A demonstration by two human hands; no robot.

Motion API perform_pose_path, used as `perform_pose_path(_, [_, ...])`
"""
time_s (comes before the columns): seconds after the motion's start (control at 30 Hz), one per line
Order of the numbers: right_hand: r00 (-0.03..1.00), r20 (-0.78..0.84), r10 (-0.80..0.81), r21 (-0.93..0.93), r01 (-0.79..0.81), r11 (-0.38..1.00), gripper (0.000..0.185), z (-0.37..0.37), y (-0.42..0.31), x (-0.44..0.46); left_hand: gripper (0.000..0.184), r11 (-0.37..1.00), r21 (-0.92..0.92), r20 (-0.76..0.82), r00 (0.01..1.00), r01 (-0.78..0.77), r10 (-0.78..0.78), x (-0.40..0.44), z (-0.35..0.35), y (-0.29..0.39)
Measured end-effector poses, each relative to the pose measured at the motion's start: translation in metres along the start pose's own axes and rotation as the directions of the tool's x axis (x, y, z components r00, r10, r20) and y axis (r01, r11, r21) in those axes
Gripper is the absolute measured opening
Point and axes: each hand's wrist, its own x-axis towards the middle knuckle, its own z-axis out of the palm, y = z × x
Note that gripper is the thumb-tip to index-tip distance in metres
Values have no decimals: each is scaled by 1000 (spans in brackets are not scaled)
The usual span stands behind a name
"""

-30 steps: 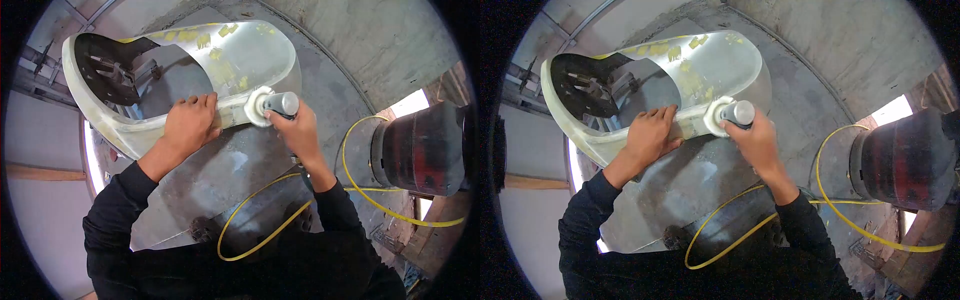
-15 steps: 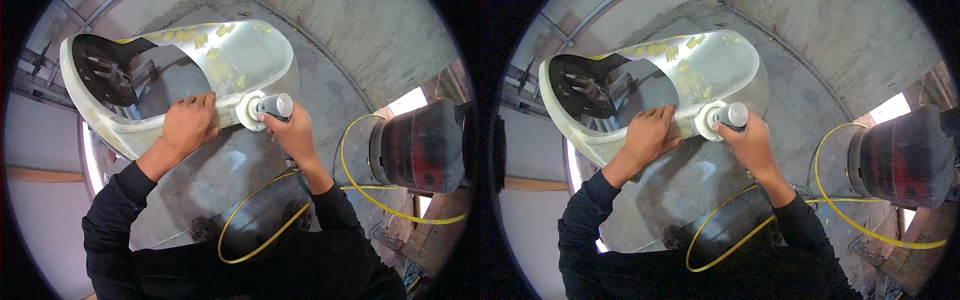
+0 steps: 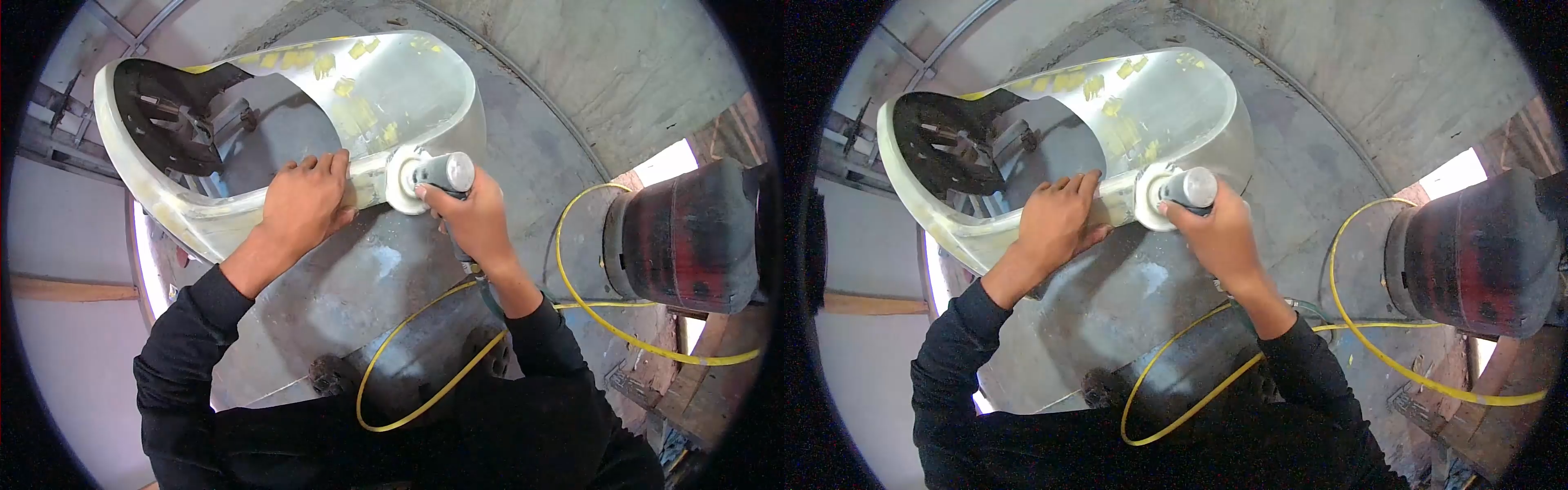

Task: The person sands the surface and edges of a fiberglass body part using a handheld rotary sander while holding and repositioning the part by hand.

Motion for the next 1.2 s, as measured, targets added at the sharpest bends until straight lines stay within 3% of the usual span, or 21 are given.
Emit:
perform_pose_path(0.23, [994,25,104,35,-105,994,24,-6,-6,-1,79,1000,5,19,1000,19,-19,0,-2,0])
perform_pose_path(0.37, [998,26,-51,-57,52,997,23,1,-1,-1,79,1000,-3,1,1000,-3,3,-1,-1,-1])
perform_pose_path(0.47, [996,31,-81,-76,83,994,23,4,-8,-2,79,1000,4,-1,1000,-3,3,-2,0,-1])
perform_pose_path(0.57, [998,16,-60,-33,61,998,23,-4,-3,2,79,1000,3,-1,1000,-6,6,-2,-1,-1])
perform_pose_path(0.67, [1000,24,3,-15,-3,1000,22,-13,3,7,63,999,16,-106,993,-52,53,-2,2,-1])
perform_pose_path(0.77, [996,44,71,-9,-71,997,22,-14,-9,5,78,1000,-1,-27,1000,-16,16,-2,0,-1])
perform_pose_path(0.93, [998,54,-41,-23,42,999,23,-2,-13,3,76,1000,-7,-8,1000,-15,15,-1,-2,0])
perform_pose_path(1.07, [995,84,55,-12,-54,998,22,-13,-15,4,65,998,8,-136,988,-68,68,-3,5,-3])
perform_pose_path(1.2, [990,101,94,-5,-94,996,21,-17,-17,5,68,999,15,-100,994,-51,52,-1,4,-2])
